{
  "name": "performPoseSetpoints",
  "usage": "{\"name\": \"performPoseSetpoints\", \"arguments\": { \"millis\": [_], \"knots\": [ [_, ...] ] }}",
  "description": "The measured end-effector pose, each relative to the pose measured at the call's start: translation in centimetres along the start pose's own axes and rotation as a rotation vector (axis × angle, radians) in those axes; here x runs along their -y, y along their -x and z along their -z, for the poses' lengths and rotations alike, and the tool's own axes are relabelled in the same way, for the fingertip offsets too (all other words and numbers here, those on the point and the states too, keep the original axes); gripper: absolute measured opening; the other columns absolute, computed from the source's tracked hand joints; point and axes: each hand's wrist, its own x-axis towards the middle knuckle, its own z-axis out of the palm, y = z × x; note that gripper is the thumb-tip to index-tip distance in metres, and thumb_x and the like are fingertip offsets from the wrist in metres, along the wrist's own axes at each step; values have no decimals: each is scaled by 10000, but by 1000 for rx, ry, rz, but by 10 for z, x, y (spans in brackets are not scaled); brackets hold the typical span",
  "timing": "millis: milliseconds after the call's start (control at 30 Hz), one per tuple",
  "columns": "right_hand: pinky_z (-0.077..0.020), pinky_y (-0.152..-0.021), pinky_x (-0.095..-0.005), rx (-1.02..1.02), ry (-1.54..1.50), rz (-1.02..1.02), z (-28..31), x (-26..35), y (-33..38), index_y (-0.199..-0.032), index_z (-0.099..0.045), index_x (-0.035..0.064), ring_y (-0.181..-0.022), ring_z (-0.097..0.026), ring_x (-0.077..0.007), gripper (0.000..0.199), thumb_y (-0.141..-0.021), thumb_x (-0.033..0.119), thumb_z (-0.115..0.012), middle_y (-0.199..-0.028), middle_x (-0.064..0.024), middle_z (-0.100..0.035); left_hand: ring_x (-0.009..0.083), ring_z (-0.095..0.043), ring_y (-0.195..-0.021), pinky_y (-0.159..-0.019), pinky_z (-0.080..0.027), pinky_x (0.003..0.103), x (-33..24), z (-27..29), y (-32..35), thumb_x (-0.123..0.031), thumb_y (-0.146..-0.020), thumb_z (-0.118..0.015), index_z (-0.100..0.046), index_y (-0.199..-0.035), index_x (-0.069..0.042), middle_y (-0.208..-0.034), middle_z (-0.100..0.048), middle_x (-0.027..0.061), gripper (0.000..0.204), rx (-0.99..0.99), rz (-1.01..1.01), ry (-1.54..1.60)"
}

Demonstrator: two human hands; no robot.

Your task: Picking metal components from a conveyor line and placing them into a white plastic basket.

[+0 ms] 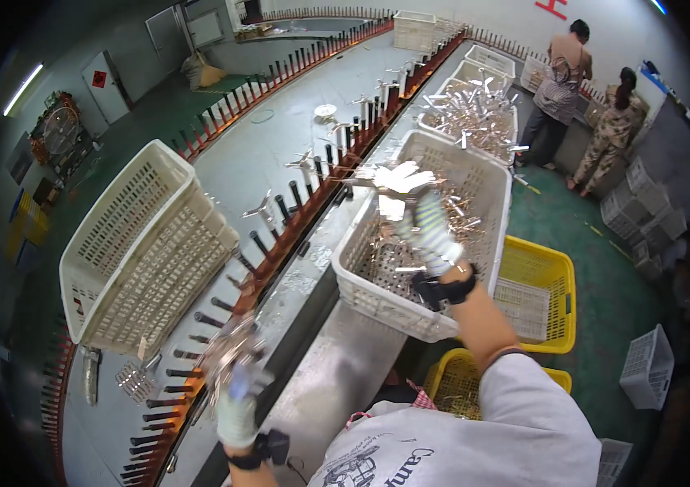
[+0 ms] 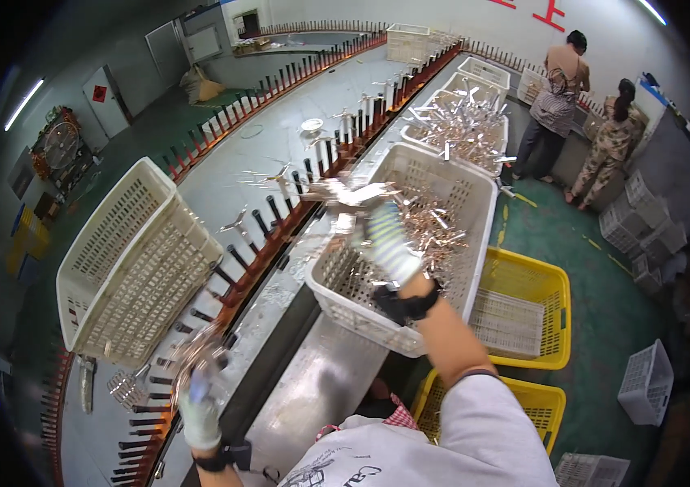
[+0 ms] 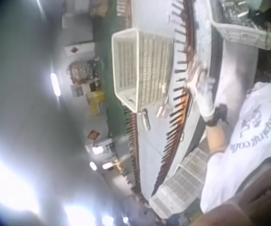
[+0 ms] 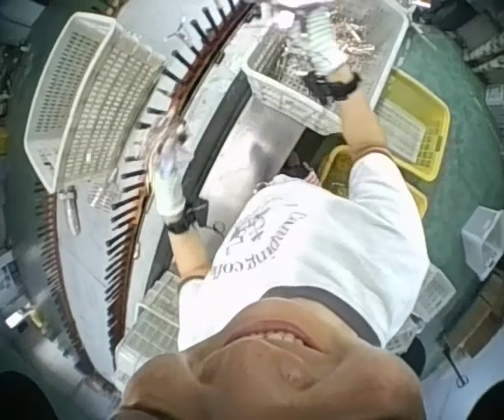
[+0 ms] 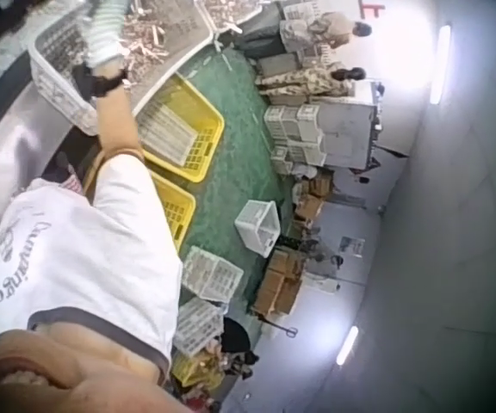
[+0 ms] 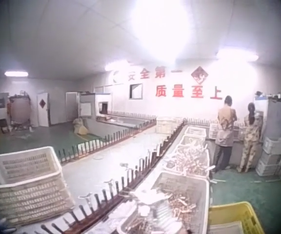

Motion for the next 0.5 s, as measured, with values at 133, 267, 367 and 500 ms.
{"name": "performPoseSetpoints", "arguments": {
  "millis": [133, 267, 367, 500],
  "knots": [
    [-493, -671, -335, 242, 687, -14, 133, -75, -14, -939, -583, 37, -778, -615, -196, 200, -758, 102, -527, -880, -69, -629, 162, -587, -815, -713, -495, 305, 11, -116, -105, -343, -877, -518, -524, -1111, -17, -1003, -589, 130, 402, 476, 316, 641],
    [-447, -728, -363, 526, 1341, -278, 170, -60, -67, -851, -602, 101, -868, -584, -228, 202, -665, 163, -650, -881, -56, -621, 208, -515, -1016, -914, -432, 373, 29, -193, -134, -361, -857, -553, -425, -1212, -9, -1082, -525, 119, 516, 635, 679, 703],
    [-418, -776, -370, 597, 1460, -276, 193, -104, -76, -876, -607, 135, -885, -572, -212, 147, -733, 143, -575, -840, -42, -607, 221, -469, -1117, -941, -409, 354, 50, -201, -114, -364, -871, -531, -332, -1289, 31, -1186, -483, 149, 609, 731, 405, 413],
    [-412, -810, -386, 751, 1382, -22, 151, -158, -87, -940, -601, 141, -937, -549, -248, 206, -743, 114, -549, -955, -84, -574, 227, -460, -1140, -952, -397, 344, 72, -156, -100, -338, -886, -511, -311, -1300, 33, -1256, -435, 173, 590, 539, 429, 528]
  ]
}}
